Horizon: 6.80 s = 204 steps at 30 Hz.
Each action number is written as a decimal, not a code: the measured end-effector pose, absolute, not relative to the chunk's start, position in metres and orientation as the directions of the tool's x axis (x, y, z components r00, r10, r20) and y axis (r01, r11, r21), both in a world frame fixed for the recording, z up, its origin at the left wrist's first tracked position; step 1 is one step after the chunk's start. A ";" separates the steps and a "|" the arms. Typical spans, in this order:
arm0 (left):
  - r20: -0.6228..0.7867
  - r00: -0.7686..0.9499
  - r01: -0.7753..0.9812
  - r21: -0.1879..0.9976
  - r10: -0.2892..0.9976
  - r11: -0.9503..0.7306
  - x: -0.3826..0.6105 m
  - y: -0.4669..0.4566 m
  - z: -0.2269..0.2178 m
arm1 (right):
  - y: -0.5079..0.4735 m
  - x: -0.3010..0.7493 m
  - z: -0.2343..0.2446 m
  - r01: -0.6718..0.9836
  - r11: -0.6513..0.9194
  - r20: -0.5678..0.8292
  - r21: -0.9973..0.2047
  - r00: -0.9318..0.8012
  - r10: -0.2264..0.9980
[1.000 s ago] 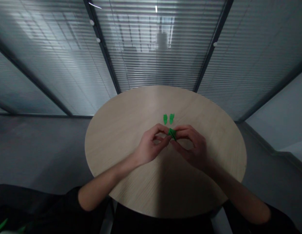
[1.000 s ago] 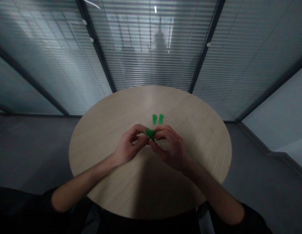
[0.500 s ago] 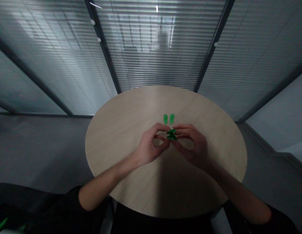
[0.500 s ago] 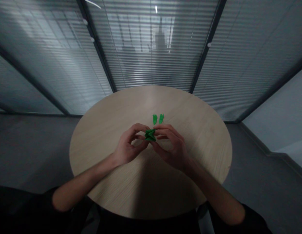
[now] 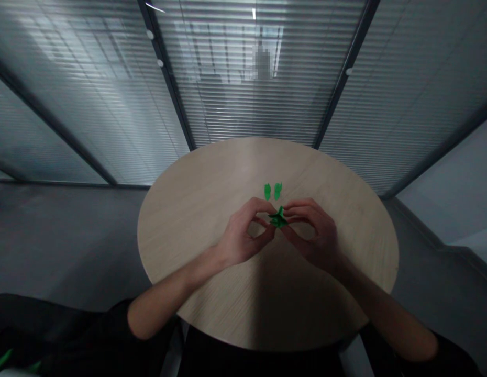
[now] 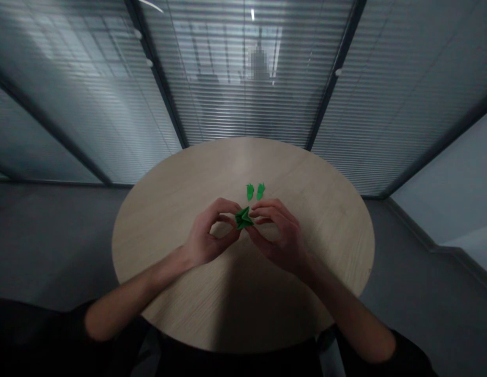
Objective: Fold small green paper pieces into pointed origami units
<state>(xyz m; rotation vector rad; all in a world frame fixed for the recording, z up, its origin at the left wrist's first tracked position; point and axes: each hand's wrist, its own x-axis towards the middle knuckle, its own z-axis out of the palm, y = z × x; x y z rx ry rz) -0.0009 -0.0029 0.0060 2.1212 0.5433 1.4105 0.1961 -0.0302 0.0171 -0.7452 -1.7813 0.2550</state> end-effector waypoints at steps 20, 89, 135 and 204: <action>0.681 0.435 0.106 0.611 0.589 -0.784 -0.003 -0.001 0.004 | -0.027 0.199 0.016 0.369 0.803 0.771 -0.468 -0.274 0.575; 0.174 0.571 -0.238 0.971 0.802 -0.041 0.008 0.006 0.006 | -0.017 0.198 0.005 -0.002 0.210 0.198 -0.978 -0.336 0.921; 0.054 0.677 -0.232 0.962 0.734 0.143 0.006 0.006 0.004 | -0.015 0.199 0.002 0.051 0.097 0.069 -0.994 -0.392 0.917; 0.369 0.426 0.196 0.854 0.826 -0.482 0.005 -0.006 0.008 | -0.029 0.185 0.000 0.038 0.089 0.054 -0.995 -0.553 0.832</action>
